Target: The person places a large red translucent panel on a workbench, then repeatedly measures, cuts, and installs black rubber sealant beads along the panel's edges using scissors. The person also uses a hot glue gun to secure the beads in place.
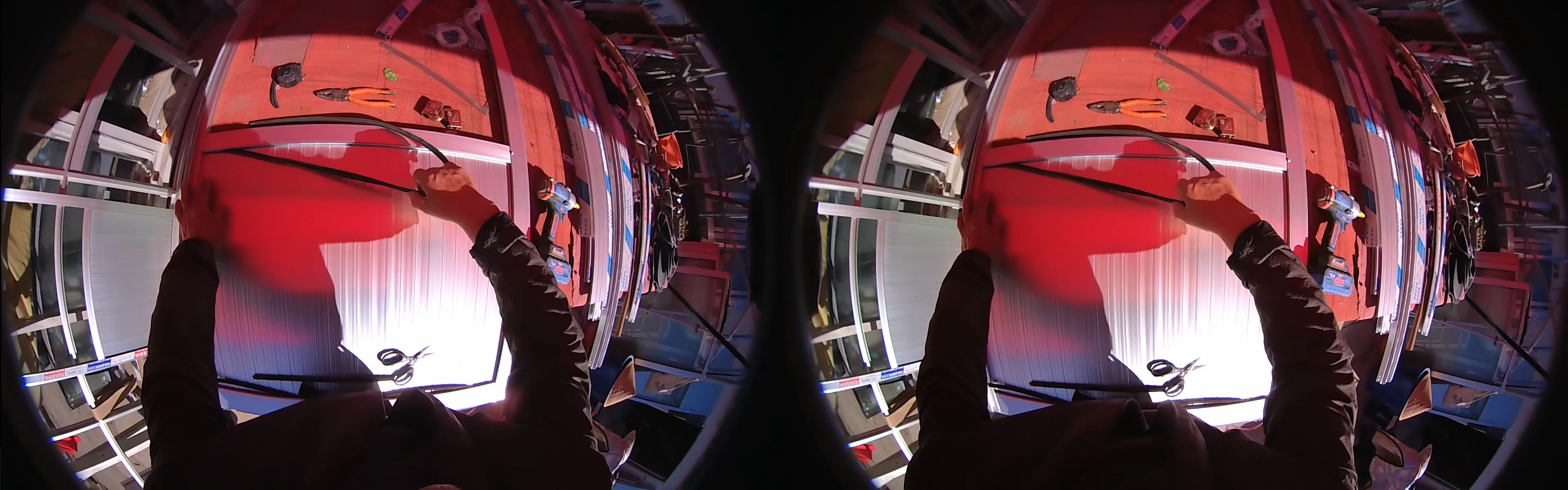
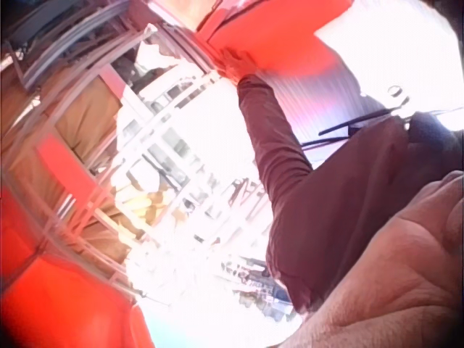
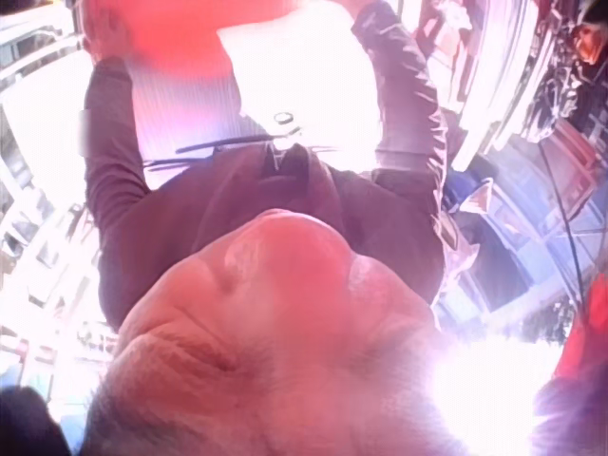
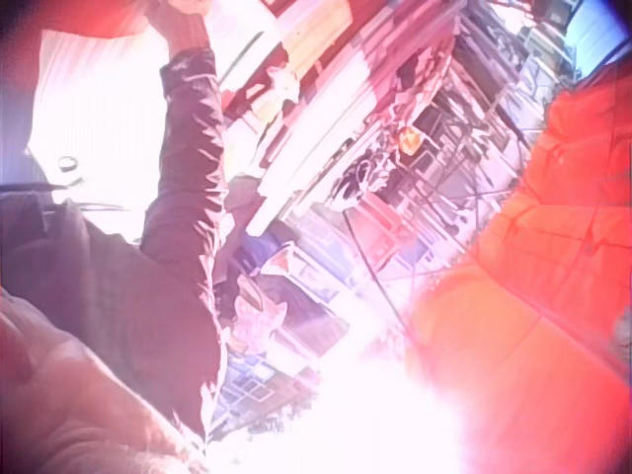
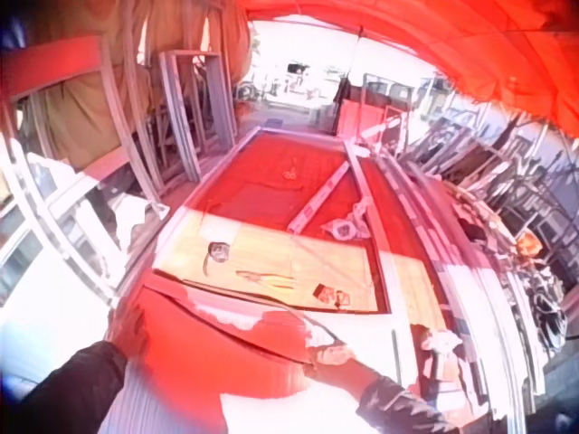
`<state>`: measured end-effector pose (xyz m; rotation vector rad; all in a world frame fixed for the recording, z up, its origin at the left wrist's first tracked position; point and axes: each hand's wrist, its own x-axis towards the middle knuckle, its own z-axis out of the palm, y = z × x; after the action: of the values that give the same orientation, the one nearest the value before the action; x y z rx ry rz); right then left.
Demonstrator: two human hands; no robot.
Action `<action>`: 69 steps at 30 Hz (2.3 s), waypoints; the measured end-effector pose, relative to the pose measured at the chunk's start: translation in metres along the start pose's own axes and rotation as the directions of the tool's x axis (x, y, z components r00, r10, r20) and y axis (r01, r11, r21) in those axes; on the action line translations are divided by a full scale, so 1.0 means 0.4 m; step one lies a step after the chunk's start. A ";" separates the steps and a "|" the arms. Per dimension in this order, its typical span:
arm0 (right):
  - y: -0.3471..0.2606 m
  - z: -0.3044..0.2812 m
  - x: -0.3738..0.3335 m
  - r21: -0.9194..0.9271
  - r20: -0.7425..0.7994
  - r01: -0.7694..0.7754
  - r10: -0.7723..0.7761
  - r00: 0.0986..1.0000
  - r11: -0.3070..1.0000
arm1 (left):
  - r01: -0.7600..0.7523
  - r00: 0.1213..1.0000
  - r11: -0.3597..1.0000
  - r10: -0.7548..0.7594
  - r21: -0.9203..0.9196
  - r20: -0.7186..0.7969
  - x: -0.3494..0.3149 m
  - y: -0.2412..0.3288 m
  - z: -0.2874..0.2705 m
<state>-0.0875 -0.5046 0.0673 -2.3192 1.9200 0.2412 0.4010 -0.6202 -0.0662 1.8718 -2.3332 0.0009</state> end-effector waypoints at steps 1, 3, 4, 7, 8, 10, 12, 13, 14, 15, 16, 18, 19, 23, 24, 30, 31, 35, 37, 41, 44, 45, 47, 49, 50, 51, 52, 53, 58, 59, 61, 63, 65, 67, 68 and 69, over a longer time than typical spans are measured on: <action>0.040 -0.046 -0.020 0.109 -0.031 0.078 -0.075 0.997 0.991 | 0.033 0.998 0.999 -0.035 0.039 0.046 0.005 0.004 0.006; 0.109 -0.139 -0.059 0.155 -0.059 0.087 -0.078 0.995 0.984 | 0.075 0.984 0.974 -0.107 0.213 0.144 0.011 0.014 0.021; 0.149 -0.176 -0.079 0.194 -0.055 0.069 -0.059 0.997 0.978 | 0.095 0.970 0.948 -0.156 0.304 0.185 0.009 0.013 0.019; 0.293 -0.227 -0.145 0.296 -0.044 -0.031 0.045 0.998 0.955 | 0.235 0.942 0.929 -0.290 0.287 0.168 0.016 0.025 0.047; 0.341 -0.219 -0.158 0.329 -0.016 -0.096 0.107 0.994 0.939 | 0.233 0.948 0.939 -0.277 0.255 0.156 0.011 0.024 0.067; 0.456 -0.159 -0.174 0.293 0.062 -0.186 0.176 0.982 0.938 | 0.200 0.972 0.964 -0.218 0.173 0.092 -0.002 0.024 0.117; 0.544 -0.072 -0.184 0.319 0.206 -0.366 0.313 0.927 0.874 | 0.133 0.991 0.989 -0.132 0.070 -0.023 -0.008 0.037 0.176; 0.569 -0.016 -0.178 0.343 0.183 -0.353 0.306 0.934 0.870 | 0.118 0.993 0.990 -0.116 0.072 -0.033 0.000 -0.003 0.201; 0.603 0.032 -0.176 0.368 0.160 -0.337 0.298 0.941 0.867 | 0.104 0.994 0.992 -0.101 0.077 -0.044 0.008 -0.044 0.218; 0.584 0.068 -0.153 0.370 0.134 -0.367 0.342 0.930 0.854 | 0.075 0.997 0.992 -0.072 0.103 -0.028 -0.008 -0.042 0.214; 0.572 0.071 -0.141 0.355 0.148 -0.399 0.370 0.917 0.846 | 0.039 0.999 0.992 -0.037 0.118 -0.017 -0.010 -0.025 0.202; 0.583 0.063 -0.158 0.283 0.193 -0.507 0.469 0.862 0.815 | -0.109 0.994 0.985 0.105 0.131 0.039 -0.008 0.208 0.150; 0.585 0.070 -0.147 0.350 0.170 -0.462 0.429 0.887 0.815 | -0.170 0.980 0.985 0.173 0.033 -0.097 -0.013 0.234 0.134; 0.607 0.067 -0.164 0.426 0.161 -0.393 0.359 0.919 0.815 | -0.371 0.904 0.856 0.246 -0.359 -0.348 -0.009 0.696 -0.024; 0.578 0.035 -0.160 0.418 0.199 -0.385 0.331 0.923 0.823 | -0.309 0.923 0.797 0.120 -0.518 -0.366 -0.008 0.783 -0.039; 0.453 -0.071 -0.276 0.470 0.071 -0.134 0.114 0.991 0.873 | -0.385 0.897 0.391 0.370 -0.836 -0.240 -0.055 1.264 -0.174; 0.439 -0.075 -0.293 0.463 0.028 -0.075 0.070 0.997 0.883 | -0.301 0.896 0.477 0.437 -0.826 -0.074 -0.062 1.287 -0.217; 0.372 -0.095 -0.353 0.269 -0.243 0.034 0.034 0.970 0.962 | -0.227 0.894 0.553 0.444 -0.802 0.053 -0.082 1.288 -0.245; 0.316 -0.077 -0.377 0.232 -0.501 0.028 0.095 0.860 0.972 | -0.187 0.881 0.580 0.456 -0.793 0.126 -0.083 1.253 -0.284; 0.062 -0.026 -0.526 0.605 -0.424 -0.025 0.348 0.836 0.796 | -0.127 0.929 0.551 0.358 -0.824 0.097 -0.105 1.137 -0.311; -0.149 0.096 -0.666 0.597 -0.020 -0.084 0.119 0.993 0.798 | 0.022 0.903 0.416 0.383 -0.909 0.197 -0.102 1.068 -0.322; -0.211 0.136 -0.699 0.601 -0.020 -0.089 0.127 0.992 0.794 | 0.058 0.907 0.374 0.368 -0.925 0.206 -0.113 1.040 -0.328; -0.293 0.182 -0.743 0.591 0.007 -0.088 0.104 0.995 0.802 | 0.123 0.910 0.313 0.342 -0.942 0.233 -0.131 0.999 -0.340; -0.339 0.219 -0.760 0.501 0.058 -0.092 0.072 0.996 0.860 | 0.173 0.911 0.279 0.319 -0.945 0.261 -0.147 0.969 -0.358; -0.350 0.238 -0.767 0.455 0.006 -0.074 0.080 0.997 0.888 | 0.199 0.907 0.246 0.321 -0.949 0.273 -0.162 0.959 -0.362; -0.351 0.259 -0.773 0.489 -0.048 -0.081 0.120 0.992 0.869 | 0.239 0.893 0.241 0.325 -0.941 0.310 -0.174 0.952 -0.370; -0.350 0.261 -0.774 0.521 -0.108 -0.078 0.157 0.982 0.850 | 0.272 0.881 0.238 0.327 -0.932 0.341 -0.187 0.943 -0.383; -0.348 0.263 -0.775 0.517 -0.080 -0.091 0.155 0.985 0.851 | 0.278 0.878 0.232 0.333 -0.932 0.345 -0.197 0.935 -0.388; -0.330 0.144 -0.739 0.886 0.137 -0.271 0.348 0.927 0.375 | 0.287 0.833 0.203 0.429 -0.936 0.349 -0.239 0.910 -0.370; -0.321 0.129 -0.719 0.936 -0.011 -0.129 0.395 0.919 0.327 | 0.301 0.811 0.221 0.452 -0.928 0.371 -0.250 0.911 -0.371; -0.294 0.080 -0.674 0.998 0.063 -0.059 0.482 0.874 -0.023 | 0.284 0.802 0.176 0.495 -0.942 0.334 -0.276 0.921 -0.360; -0.262 0.006 -0.625 0.979 0.115 -0.003 0.538 0.835 -0.204 | 0.232 0.824 0.196 0.480 -0.953 0.299 -0.303 0.934 -0.333; -0.251 -0.028 -0.570 0.952 0.055 0.145 0.619 0.784 -0.269 | 0.238 0.848 0.242 0.421 -0.941 0.323 -0.327 0.951 -0.323; -0.256 -0.052 -0.531 0.895 -0.005 0.288 0.639 0.769 -0.339 | 0.110 0.938 0.255 0.294 -0.961 0.185 -0.341 0.960 -0.326; -0.259 -0.067 -0.525 0.858 -0.047 0.352 0.626 0.778 -0.373 | 0.136 0.957 0.222 0.224 -0.966 0.186 -0.338 0.970 -0.334; -0.268 -0.079 -0.526 0.806 -0.016 0.375 0.616 0.787 -0.458 | 0.211 0.957 0.121 0.177 -0.970 0.230 -0.322 0.975 -0.328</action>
<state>-0.0192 -0.2882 0.1392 -0.5191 1.1377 -1.7547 0.0648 -0.3964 0.0846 1.0786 -1.4863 -1.5701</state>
